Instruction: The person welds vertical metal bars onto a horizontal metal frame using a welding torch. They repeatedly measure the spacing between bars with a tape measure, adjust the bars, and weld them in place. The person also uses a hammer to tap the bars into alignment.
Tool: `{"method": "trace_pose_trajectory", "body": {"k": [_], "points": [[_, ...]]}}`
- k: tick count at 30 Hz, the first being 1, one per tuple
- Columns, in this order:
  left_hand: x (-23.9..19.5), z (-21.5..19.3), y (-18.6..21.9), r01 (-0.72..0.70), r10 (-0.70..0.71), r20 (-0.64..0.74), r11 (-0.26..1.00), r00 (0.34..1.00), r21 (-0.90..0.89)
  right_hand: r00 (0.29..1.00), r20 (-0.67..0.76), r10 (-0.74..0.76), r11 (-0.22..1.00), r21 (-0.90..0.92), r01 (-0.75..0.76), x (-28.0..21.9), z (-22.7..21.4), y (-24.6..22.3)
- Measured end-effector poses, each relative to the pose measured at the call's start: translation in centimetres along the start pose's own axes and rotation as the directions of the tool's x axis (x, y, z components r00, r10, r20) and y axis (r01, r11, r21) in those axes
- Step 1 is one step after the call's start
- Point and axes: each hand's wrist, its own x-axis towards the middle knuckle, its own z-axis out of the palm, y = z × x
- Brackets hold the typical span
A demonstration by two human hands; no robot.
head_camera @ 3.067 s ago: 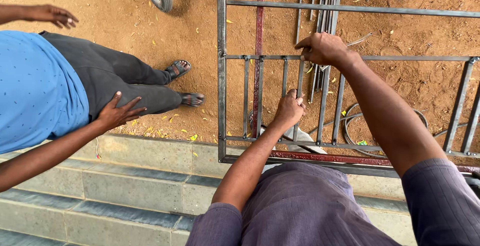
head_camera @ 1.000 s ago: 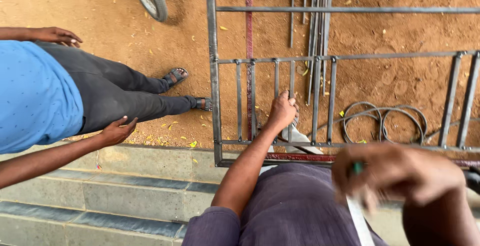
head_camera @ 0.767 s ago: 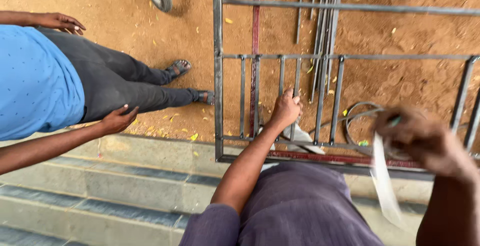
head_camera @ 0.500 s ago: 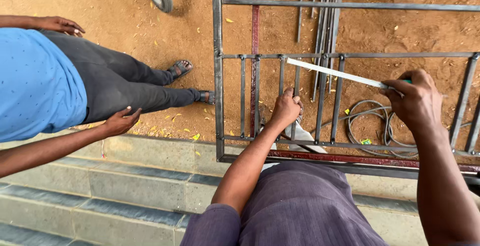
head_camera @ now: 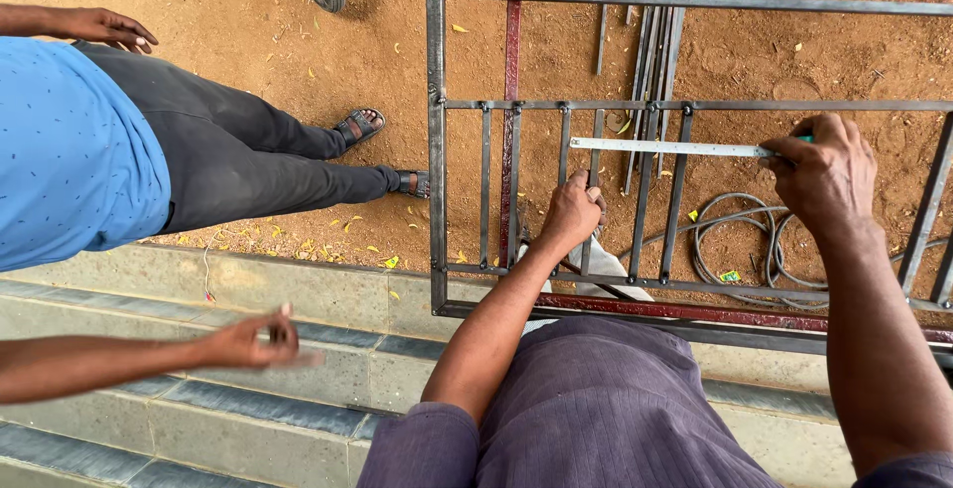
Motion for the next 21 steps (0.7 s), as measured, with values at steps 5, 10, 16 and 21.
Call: {"method": "trace_pose_trajectory", "body": {"k": [5, 10, 16, 21], "points": [[0.14, 0.18, -0.19, 0.0, 0.0, 0.004, 0.999, 1.0, -0.037, 1.0, -0.001, 0.006, 1.0, 0.006, -0.006, 0.63, -0.11, -0.22], [0.4, 0.34, -0.62, 0.002, -0.002, -0.001, 1.0, 1.0, 0.008, 1.0, -0.011, -0.008, 1.0, 0.007, 0.008, 0.91, -0.02, -0.02], [0.56, 0.48, -0.86, 0.006, -0.006, 0.008, 1.0, 1.0, 0.005, 1.0, -0.017, -0.008, 1.0, 0.005, 0.008, 0.92, -0.15, -0.2], [0.33, 0.36, -0.78, 0.001, -0.001, 0.014, 1.0, 1.0, -0.03, 1.0, 0.007, -0.005, 1.0, -0.017, 0.005, 1.08, -0.31, -0.27]]}}
